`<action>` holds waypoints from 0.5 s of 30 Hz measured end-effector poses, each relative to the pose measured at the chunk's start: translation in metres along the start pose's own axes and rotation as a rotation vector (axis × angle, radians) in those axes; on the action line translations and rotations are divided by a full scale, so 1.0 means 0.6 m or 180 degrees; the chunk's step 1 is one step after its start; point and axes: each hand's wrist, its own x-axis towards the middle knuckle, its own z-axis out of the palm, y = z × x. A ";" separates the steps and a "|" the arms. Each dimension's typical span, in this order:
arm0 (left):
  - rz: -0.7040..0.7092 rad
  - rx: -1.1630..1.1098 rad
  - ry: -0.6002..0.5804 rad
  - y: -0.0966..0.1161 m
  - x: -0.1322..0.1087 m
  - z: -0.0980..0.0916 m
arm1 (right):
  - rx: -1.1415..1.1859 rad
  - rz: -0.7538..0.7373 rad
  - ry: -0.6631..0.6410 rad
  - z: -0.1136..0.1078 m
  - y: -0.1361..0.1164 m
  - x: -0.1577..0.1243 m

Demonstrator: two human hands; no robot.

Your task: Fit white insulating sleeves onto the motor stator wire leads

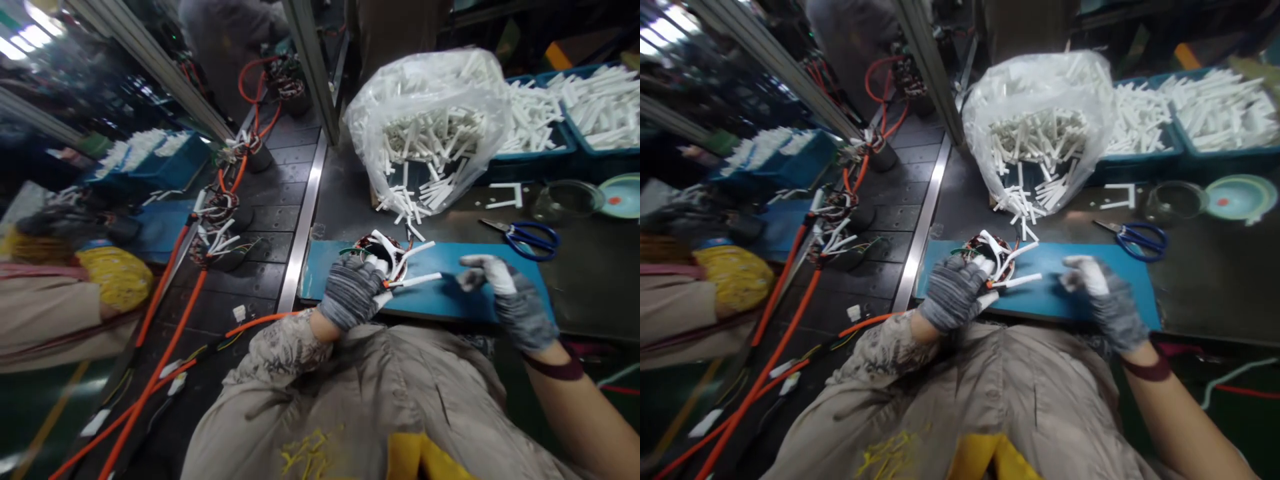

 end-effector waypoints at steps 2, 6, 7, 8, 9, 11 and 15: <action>0.0214 -0.0061 -0.0209 -0.007 0.015 -0.002 | -0.0350 0.0074 -0.0087 -0.015 0.041 -0.005; 0.0318 -0.0168 -0.0504 -0.020 0.028 -0.001 | -0.1107 -0.0405 0.0027 -0.007 0.100 -0.012; 0.0347 -0.0175 -0.0522 -0.024 0.025 -0.002 | -0.1194 -0.0491 0.0101 -0.003 0.106 -0.013; 0.0403 -0.0175 -0.0528 -0.028 0.019 -0.003 | -0.1232 -0.0526 0.0116 0.000 0.109 -0.015; 0.0477 -0.0169 -0.0532 -0.033 0.012 -0.004 | -0.1236 -0.0527 0.0090 0.001 0.111 -0.016; 0.0607 -0.0141 -0.0546 -0.047 -0.010 -0.008 | -0.1191 -0.0503 -0.0005 -0.002 0.112 -0.017; 0.0354 0.0014 -0.0673 -0.090 -0.065 -0.028 | -0.1206 -0.0586 -0.0093 -0.008 0.127 -0.016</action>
